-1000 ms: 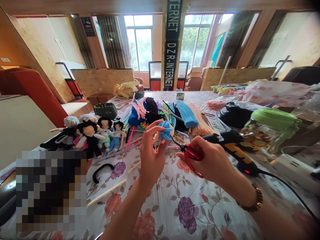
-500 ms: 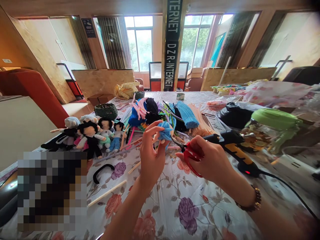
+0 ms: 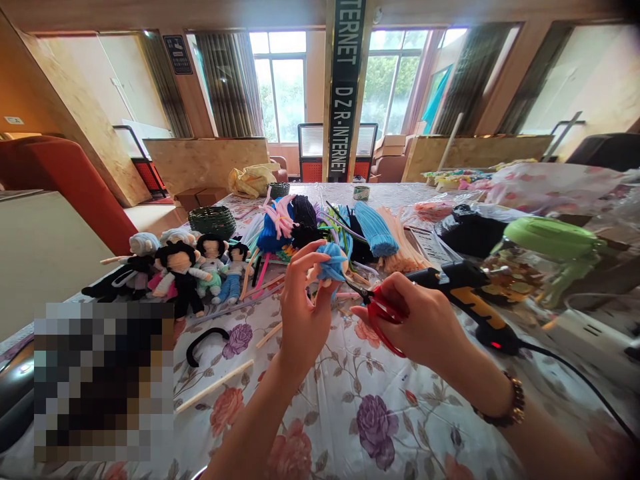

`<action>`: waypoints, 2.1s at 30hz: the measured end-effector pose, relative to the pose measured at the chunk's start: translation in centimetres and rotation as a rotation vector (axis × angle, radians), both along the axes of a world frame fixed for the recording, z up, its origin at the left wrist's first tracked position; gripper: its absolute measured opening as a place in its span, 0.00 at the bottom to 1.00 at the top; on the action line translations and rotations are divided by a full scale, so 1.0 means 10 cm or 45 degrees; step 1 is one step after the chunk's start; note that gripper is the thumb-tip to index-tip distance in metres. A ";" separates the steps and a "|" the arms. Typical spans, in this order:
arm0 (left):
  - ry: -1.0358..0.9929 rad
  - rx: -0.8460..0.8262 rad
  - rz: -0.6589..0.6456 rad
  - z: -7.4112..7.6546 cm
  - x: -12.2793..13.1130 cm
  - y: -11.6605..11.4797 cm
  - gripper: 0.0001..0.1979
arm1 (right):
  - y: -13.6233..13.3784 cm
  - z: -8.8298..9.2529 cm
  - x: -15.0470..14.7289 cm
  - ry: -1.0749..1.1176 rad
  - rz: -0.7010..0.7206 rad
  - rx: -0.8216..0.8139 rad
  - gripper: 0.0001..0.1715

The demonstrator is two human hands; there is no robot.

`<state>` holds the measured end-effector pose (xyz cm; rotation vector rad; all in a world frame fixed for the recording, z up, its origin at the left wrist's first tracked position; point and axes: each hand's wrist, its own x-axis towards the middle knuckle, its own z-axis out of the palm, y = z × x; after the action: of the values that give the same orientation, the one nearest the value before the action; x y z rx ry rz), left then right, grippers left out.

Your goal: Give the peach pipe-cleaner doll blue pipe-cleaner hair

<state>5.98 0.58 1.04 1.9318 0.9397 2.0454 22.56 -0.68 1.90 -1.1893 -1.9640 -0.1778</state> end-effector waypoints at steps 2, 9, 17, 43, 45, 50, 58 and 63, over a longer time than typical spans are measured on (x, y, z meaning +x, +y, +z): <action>-0.001 0.005 -0.003 0.00 0.00 0.00 0.12 | -0.01 0.00 0.00 0.006 0.001 -0.001 0.22; 0.009 0.002 0.009 0.00 0.00 0.00 0.12 | 0.00 0.00 -0.01 0.015 -0.001 -0.027 0.22; 0.009 -0.011 0.027 0.01 0.00 -0.01 0.11 | -0.01 -0.03 -0.02 0.004 -0.045 0.027 0.23; 0.002 0.004 0.012 0.00 0.00 0.00 0.13 | 0.00 -0.03 -0.01 0.017 -0.008 -0.010 0.25; 0.005 0.002 0.019 0.00 0.00 0.00 0.13 | 0.00 -0.03 -0.02 0.017 -0.010 -0.002 0.24; -0.007 -0.012 0.018 -0.01 0.00 0.00 0.13 | 0.00 -0.03 -0.02 0.023 -0.016 0.009 0.24; 0.001 -0.012 0.017 -0.01 0.00 0.00 0.13 | -0.01 -0.03 -0.02 0.026 -0.020 -0.022 0.24; 0.011 -0.019 0.040 -0.01 0.00 0.00 0.13 | -0.02 -0.03 -0.02 0.035 -0.025 -0.020 0.24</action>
<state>6.01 0.55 0.92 1.9319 0.9907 2.0429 22.37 -0.84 1.64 -1.2151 -1.9340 -0.1557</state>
